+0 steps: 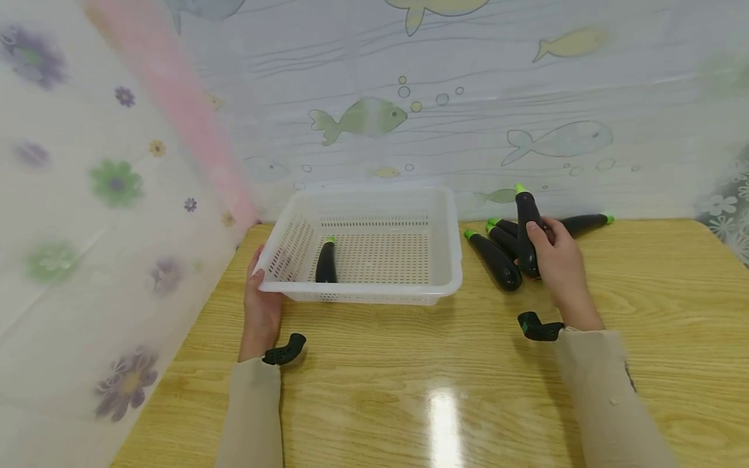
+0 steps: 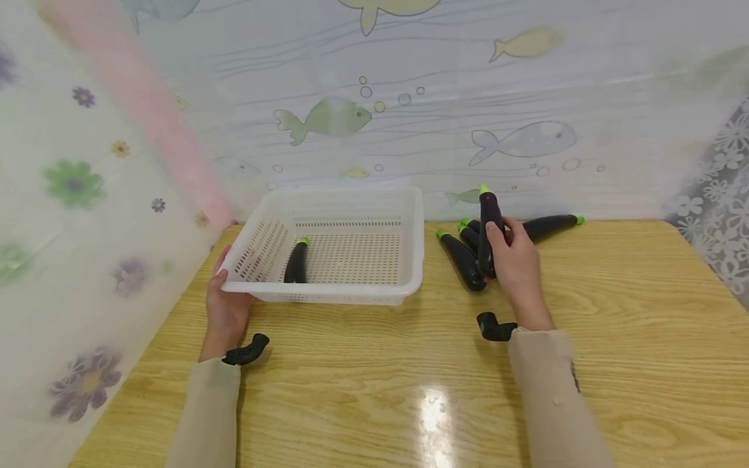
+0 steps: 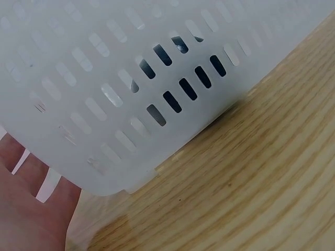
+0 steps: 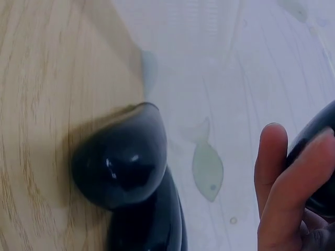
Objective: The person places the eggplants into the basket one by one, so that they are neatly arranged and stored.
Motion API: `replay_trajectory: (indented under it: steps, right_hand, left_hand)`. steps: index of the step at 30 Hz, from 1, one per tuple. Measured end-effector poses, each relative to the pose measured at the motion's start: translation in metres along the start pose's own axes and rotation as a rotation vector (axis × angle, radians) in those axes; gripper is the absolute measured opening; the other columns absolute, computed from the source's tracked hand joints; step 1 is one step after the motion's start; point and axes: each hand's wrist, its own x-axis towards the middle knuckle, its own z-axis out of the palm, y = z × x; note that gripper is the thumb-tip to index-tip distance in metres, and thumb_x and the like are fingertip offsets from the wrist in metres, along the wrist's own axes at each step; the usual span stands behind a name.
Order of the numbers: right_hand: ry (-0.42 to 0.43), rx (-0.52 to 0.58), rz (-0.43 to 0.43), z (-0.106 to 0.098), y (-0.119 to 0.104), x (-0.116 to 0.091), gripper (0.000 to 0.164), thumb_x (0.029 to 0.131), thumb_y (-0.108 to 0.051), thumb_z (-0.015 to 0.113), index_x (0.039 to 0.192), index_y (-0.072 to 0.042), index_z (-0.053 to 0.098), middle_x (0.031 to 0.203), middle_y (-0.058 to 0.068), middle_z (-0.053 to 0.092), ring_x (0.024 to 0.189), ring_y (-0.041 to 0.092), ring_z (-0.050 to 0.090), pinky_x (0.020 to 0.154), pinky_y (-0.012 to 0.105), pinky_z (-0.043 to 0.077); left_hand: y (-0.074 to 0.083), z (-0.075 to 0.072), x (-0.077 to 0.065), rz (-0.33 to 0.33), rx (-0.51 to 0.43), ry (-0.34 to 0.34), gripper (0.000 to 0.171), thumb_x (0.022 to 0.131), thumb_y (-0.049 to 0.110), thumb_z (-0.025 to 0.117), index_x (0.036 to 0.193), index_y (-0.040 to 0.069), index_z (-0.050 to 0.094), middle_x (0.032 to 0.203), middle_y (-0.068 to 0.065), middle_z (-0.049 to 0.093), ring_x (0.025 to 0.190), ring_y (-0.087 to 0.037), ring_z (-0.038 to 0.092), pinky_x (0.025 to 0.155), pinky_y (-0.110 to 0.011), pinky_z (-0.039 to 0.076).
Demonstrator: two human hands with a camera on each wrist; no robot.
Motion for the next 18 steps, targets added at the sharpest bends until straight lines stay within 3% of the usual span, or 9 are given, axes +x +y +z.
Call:
replay_trajectory:
  steps: [3,7,11,14,18]
  right_hand:
    - [-0.012,0.011,-0.015,0.004,-0.001,-0.001,0.073,0.091,-0.057,0.032,0.148,-0.014,0.017,0.14,0.021,0.036,0.101,0.035,0.053,0.065,0.031,0.051]
    - [-0.01,0.002,-0.026,0.006,-0.002,-0.002,0.072,0.091,-0.057,0.032,0.147,-0.013,0.017,0.142,0.022,0.034,0.112,0.038,0.048,0.074,0.035,0.048]
    - [-0.028,0.069,-0.029,0.007,-0.004,-0.002,0.072,0.091,-0.056,0.033,0.147,-0.014,0.017,0.134,0.017,0.042,0.095,0.025,0.06,0.064,0.037,0.05]
    - [-0.065,0.154,-0.029,0.009,-0.005,-0.002,0.071,0.092,-0.054,0.034,0.147,-0.014,0.015,0.118,0.003,0.051,0.075,0.013,0.063,0.055,0.037,0.051]
    - [-0.119,0.213,-0.048,0.014,-0.009,-0.004,0.065,0.095,-0.049,0.03,0.148,-0.014,0.011,0.107,-0.007,0.051,0.077,0.01,0.061,0.055,0.037,0.05]
  left_hand:
    - [0.0,0.0,0.0,-0.002,-0.005,0.002,0.051,0.092,0.029,0.042,0.142,0.025,0.031,0.144,-0.001,0.034,0.13,-0.02,0.032,0.102,-0.038,0.028]
    - [0.0,0.0,-0.001,0.0,-0.005,0.001,0.052,0.091,0.029,0.043,0.142,0.025,0.031,0.143,-0.002,0.035,0.13,-0.02,0.033,0.102,-0.038,0.028]
    - [0.0,0.0,0.0,0.002,-0.001,-0.005,0.052,0.092,0.029,0.043,0.142,0.024,0.031,0.143,-0.002,0.035,0.13,-0.02,0.032,0.102,-0.037,0.028]
    - [0.0,-0.001,0.0,0.002,-0.012,-0.005,0.051,0.092,0.028,0.042,0.142,0.024,0.031,0.143,-0.002,0.035,0.129,-0.02,0.033,0.102,-0.037,0.028]
    - [-0.001,-0.001,0.001,0.0,-0.026,0.003,0.051,0.092,0.028,0.043,0.142,0.024,0.032,0.142,-0.002,0.036,0.128,-0.02,0.034,0.102,-0.037,0.028]
